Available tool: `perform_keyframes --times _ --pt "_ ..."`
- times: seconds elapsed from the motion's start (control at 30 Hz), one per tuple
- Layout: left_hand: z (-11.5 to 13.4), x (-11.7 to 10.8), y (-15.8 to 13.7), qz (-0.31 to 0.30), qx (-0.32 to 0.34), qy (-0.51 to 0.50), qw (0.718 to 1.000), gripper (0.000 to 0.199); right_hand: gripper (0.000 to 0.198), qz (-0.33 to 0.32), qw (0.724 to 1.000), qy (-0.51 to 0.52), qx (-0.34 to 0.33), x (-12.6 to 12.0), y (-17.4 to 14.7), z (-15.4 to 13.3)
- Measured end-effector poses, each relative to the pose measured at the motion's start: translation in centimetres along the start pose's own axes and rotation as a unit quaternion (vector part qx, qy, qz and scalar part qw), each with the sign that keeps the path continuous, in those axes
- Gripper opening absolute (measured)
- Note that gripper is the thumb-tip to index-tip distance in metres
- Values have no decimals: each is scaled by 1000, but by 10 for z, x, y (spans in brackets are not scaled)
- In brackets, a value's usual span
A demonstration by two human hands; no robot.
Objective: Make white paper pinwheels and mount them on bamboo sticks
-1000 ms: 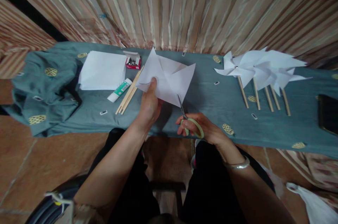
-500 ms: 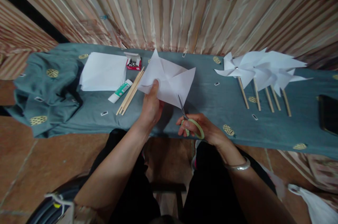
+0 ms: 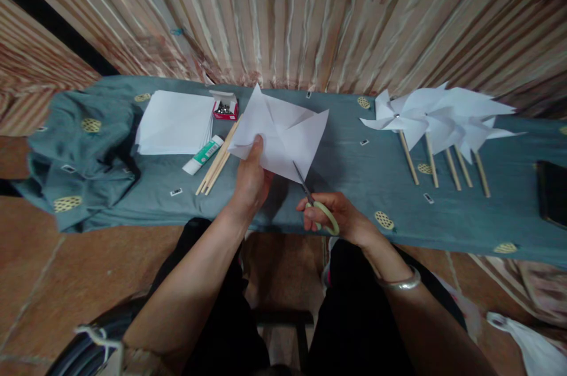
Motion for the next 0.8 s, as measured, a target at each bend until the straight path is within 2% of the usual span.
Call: perform_keyframes --times 0.3,0.8 --pt "1 -1 1 -1 2 -18 1000 24 47 12 1000 17 4 1 1 3" --pt "4 -1 1 -3 7 -1 1000 23 46 35 999 29 14 1 2 3"
Point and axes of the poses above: each hand's wrist, its own y-axis towards the middle knuckle, its own x-axis out of the palm, z = x × y, the point moved 8 cm from there along y, towards the middle knuckle, and after that the axes turned 10 degrees about -x, right-handed, at the moved point
